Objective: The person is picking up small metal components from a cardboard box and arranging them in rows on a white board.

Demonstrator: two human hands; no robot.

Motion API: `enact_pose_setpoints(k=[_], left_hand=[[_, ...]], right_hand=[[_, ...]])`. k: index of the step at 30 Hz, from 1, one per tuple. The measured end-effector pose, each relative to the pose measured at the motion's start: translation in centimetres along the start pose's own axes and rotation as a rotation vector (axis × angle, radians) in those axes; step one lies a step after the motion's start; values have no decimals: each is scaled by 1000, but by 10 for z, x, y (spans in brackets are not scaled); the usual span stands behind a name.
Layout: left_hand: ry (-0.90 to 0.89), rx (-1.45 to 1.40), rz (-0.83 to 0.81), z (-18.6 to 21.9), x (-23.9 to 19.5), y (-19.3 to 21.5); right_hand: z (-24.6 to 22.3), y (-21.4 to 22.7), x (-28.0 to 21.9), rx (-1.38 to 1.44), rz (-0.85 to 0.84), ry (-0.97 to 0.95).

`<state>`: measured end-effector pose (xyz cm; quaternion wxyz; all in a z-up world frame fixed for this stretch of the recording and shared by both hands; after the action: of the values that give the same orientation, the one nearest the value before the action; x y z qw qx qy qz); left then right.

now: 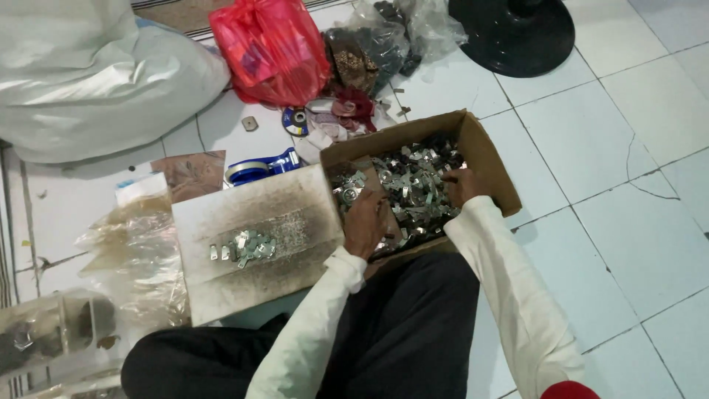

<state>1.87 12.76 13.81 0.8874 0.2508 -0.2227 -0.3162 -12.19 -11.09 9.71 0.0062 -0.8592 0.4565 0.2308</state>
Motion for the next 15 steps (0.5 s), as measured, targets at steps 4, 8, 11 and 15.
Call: enact_pose_setpoints(k=[4, 8, 11, 15], left_hand=[[-31, 153, -156, -11, 25, -96], [-29, 306, -322, -27, 48, -168], [-62, 352, -398, -15, 54, -170], [-141, 380, -431, -22, 47, -186]], right_hand=[[31, 35, 62, 41, -84, -200], [4, 12, 49, -985, -280, 305], [11, 3, 58, -1157, -258, 265], [47, 12, 89, -1235, -278, 375]])
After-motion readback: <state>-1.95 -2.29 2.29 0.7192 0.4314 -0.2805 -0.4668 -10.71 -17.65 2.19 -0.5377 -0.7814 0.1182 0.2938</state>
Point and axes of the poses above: each hand's wrist, its own x-axis towards the middle knuckle, its own y-axis out of the back of the hand, z = x × y, the point moved 3 cm from there along x, towards the middle knuckle, and after that the axes turned 12 degrees about x, right-handed, at the moved point
